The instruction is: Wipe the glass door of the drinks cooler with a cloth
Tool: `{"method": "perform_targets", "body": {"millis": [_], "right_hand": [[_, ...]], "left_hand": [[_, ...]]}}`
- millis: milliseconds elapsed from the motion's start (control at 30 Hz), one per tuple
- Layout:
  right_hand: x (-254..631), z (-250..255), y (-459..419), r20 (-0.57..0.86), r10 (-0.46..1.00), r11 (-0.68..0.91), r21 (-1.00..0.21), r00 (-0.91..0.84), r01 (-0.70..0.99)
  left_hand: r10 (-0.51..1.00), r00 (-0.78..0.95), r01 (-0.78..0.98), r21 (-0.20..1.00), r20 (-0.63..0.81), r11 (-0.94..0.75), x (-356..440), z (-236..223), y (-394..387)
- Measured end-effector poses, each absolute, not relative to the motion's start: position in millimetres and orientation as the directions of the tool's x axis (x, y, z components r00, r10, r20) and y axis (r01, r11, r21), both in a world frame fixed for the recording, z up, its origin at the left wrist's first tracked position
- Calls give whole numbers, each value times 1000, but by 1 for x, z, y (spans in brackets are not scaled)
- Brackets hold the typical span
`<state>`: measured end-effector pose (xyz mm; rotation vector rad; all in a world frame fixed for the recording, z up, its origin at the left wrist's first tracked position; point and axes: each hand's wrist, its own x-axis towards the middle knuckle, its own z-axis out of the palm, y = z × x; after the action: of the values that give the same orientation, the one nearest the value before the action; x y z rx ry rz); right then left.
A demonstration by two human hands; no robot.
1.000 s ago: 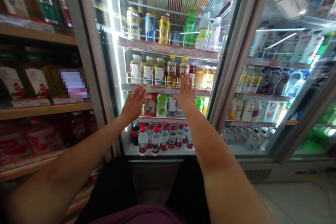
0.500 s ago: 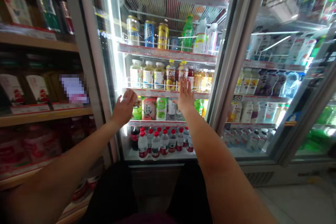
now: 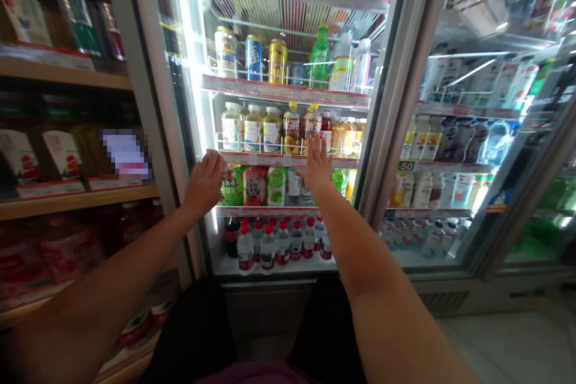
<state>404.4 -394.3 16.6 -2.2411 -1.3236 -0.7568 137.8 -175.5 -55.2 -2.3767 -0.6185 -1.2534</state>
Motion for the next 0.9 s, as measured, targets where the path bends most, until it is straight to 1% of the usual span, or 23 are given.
{"method": "perform_targets", "body": {"millis": [100, 200, 300, 400, 533, 600, 767, 900], "right_hand": [[403, 17, -395, 642, 650, -460, -91, 405, 883], [400, 18, -395, 633, 648, -472, -101, 423, 876], [398, 20, -396, 626, 651, -471, -109, 428, 875], [397, 21, -397, 617, 656, -474, -110, 434, 873], [399, 20, -396, 624, 652, -474, -109, 431, 874], [399, 19, -396, 632, 651, -465, -105, 420, 879], [400, 18, -395, 628, 655, -464, -104, 420, 880], [400, 18, -396, 633, 652, -462, -105, 418, 881]], "left_hand": [[223, 444, 557, -73, 868, -827, 140, -51, -173], [255, 406, 564, -21, 877, -825, 139, -66, -175], [255, 434, 563, -40, 864, -825, 135, -83, -175], [248, 454, 565, -61, 856, -822, 132, -85, -171], [288, 394, 587, 2, 873, -809, 130, -76, -168], [313, 373, 598, 31, 874, -801, 127, -80, -169], [311, 454, 604, -32, 835, -796, 116, -100, -172], [273, 438, 582, -39, 857, -812, 120, -90, -163]]}}
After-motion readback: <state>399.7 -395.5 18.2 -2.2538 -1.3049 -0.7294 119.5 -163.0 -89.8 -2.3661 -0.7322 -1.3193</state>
